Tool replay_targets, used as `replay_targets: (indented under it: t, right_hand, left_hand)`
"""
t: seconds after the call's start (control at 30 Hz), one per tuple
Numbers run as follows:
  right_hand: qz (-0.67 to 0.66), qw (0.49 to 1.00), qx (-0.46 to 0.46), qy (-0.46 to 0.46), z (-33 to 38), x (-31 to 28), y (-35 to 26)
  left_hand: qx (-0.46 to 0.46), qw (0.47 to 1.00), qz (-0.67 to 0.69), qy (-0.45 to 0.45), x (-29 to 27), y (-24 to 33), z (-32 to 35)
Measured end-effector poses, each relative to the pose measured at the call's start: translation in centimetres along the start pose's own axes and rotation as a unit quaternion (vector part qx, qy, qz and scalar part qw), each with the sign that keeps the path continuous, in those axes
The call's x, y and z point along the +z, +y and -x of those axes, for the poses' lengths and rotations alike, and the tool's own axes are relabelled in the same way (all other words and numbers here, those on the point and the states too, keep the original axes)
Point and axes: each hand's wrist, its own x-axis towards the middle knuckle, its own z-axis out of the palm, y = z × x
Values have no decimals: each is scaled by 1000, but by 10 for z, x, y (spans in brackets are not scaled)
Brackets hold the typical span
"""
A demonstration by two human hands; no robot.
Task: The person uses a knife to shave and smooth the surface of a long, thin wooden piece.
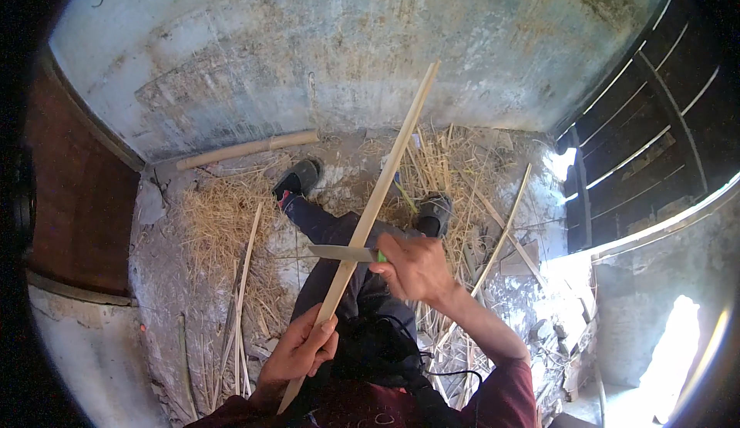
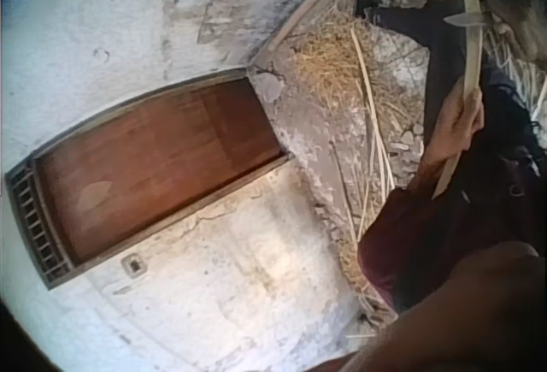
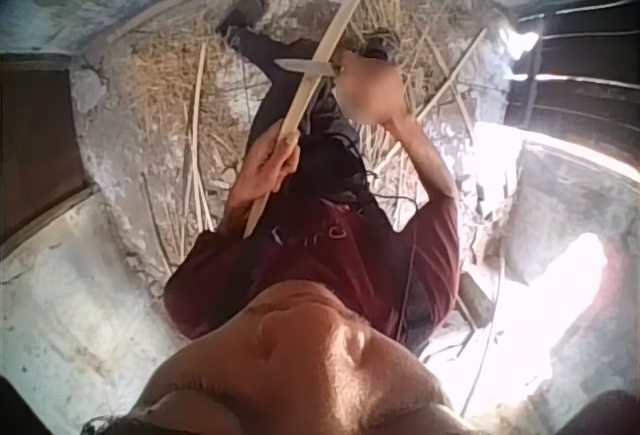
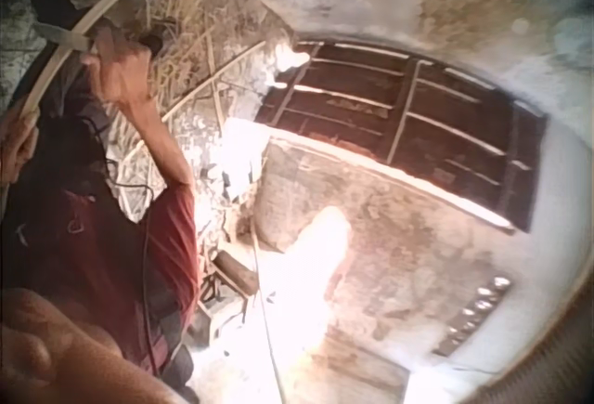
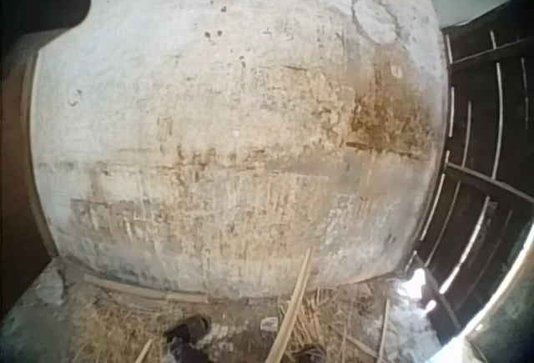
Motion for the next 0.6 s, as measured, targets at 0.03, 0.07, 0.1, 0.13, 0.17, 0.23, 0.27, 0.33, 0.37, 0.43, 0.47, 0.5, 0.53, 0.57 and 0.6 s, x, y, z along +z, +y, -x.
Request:
replay_targets:
  t: [0.03, 0.07, 0.1, 0.13, 0.17, 0.23, 0.27, 0.33, 0.37, 0.43, 0.47, 0.5, 0.53, 0.57, 0.6]
  right_hand:
    - [-6, 1000, 13, 1, 1, 0, -6]
    - [-12, 1000, 27, 2, 1, 0, -10]
    - [-12, 1000, 27, 2, 1, -1, -10]
    - [-11, 1000, 17, -3, 1, -1, -10]
    - [-11, 1000, 8, -7, 2, -1, -10]
    - [0, 1000, 11, 1, 0, 5, -1]
    - [10, 1000, 12, 9, -1, 7, 2]
    - [8, 1000, 6, 5, 1, 6, -7]
    - [6, 1000, 1, 1, 2, 6, -10]
    - [13, 1000, -9, 9, 1, 10, 3]
    - [21, 999, -18, 18, -1, 10, 8]
    - [30, 999, -6, 9, -2, 13, 7]
    - [30, 999, -8, 10, -3, 13, 2]
    - [24, 1000, 4, 6, -2, 12, -7]
    - [18, 1000, 17, 3, -1, 11, -12]
  left_hand:
    - [3, 1000, 7, -5, -1, 0, 0]
    - [3, 1000, 6, -5, -3, -1, 0]
    - [2, 1000, 18, -7, -5, -4, 0]
    - [0, 999, 31, -8, -6, -5, 1]
    - [-1, 999, 31, -9, -6, -5, 0]
    - [1, 1000, 17, -7, -5, -4, -2]
    - [2, 1000, 17, -6, -5, -5, -2]
    - [-5, 1000, 26, 2, -7, -7, -1]
    - [-5, 1000, 26, 2, -6, -6, 0]
    - [8, 1000, 10, -6, -1, -1, 3]
    - [7, 1000, 11, -7, -1, -3, 2]
    - [-1, 1000, 3, 12, -2, -7, 0]
    - [-4, 999, -7, 32, -4, -8, -3]
    - [-2, 999, -8, 33, -5, -7, -1]
    - [6, 1000, -5, 16, -6, -7, 2]
